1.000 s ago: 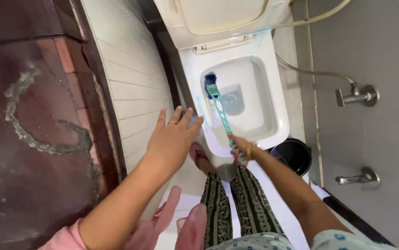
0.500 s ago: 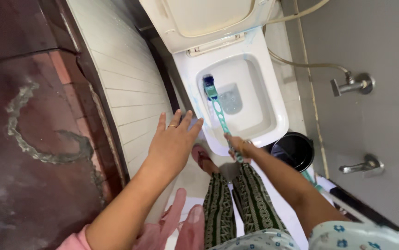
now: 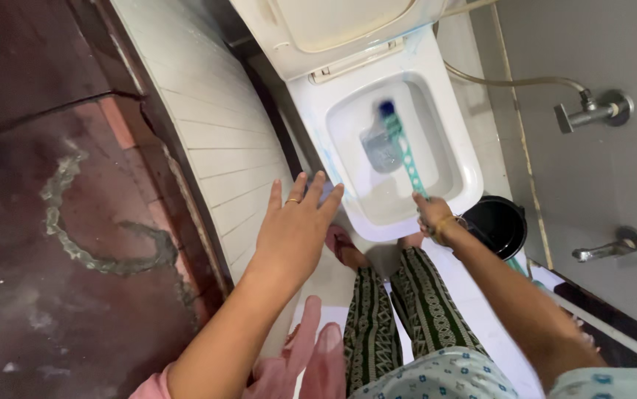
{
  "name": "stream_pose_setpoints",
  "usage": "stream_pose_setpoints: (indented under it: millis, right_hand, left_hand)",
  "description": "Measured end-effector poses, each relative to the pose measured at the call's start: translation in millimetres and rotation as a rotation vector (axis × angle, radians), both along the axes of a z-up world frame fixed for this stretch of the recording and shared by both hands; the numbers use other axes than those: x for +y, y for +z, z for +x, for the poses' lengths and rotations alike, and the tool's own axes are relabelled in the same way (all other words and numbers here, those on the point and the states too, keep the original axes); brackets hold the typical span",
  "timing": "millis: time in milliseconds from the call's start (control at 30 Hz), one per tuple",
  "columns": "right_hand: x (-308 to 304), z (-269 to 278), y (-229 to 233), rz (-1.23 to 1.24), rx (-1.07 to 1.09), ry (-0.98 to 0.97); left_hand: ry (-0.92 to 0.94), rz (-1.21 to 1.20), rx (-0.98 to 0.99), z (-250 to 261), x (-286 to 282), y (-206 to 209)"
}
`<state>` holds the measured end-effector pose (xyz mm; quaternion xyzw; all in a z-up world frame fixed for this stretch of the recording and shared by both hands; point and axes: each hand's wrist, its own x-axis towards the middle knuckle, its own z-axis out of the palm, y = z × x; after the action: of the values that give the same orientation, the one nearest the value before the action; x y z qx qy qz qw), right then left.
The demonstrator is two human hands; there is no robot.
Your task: The person scrubs the inside of a white toilet bowl with a long-handled brush, then pours water from a black bucket into the bowl and continues scrubbing the rim and base. They refill the bucket from a wall tap and pour more water into the bowl before scrubbing the floor around the toilet base.
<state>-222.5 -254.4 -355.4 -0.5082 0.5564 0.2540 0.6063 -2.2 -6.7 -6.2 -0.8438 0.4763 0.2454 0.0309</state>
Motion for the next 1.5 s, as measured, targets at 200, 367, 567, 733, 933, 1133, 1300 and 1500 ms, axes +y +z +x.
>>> stream_pose_setpoints:
  millis: [200,367,567,733,933,1133,1300,1500]
  right_hand:
    - [1,-63,28,-0.529,0.297,0.448]
    - [34,-123,68,-0.512,0.271,0.293]
    - [25,-30,5,-0.663,0.016,0.152]
    - [64,-80,28,-0.208,-0.101,-0.553]
    - [50,-72,46,-0.331,-0.180,-0.413]
    - [43,-3,62,-0.224,-0.206,-0.281]
    - [91,-22,91,-0.050,-0.222,-0.456]
    - [117,137,42,0.164,-0.350,-0.791]
  left_hand:
    - [0.033,0.026,0.012,3,0,2]
    - [0.027,0.055,0.036,4,-3,7]
    - [0.042,0.077,0.046,1,1,-2]
    - [0.012,0.106,0.044,-2,0,-6]
    - [-0.019,0.108,0.084,-5,-3,-6]
    - [0.005,0.137,0.121,-1,-1,-2]
    - [-0.007,0.092,0.113,-4,-5,3]
    - [-0.037,0.090,0.084,-4,-3,3]
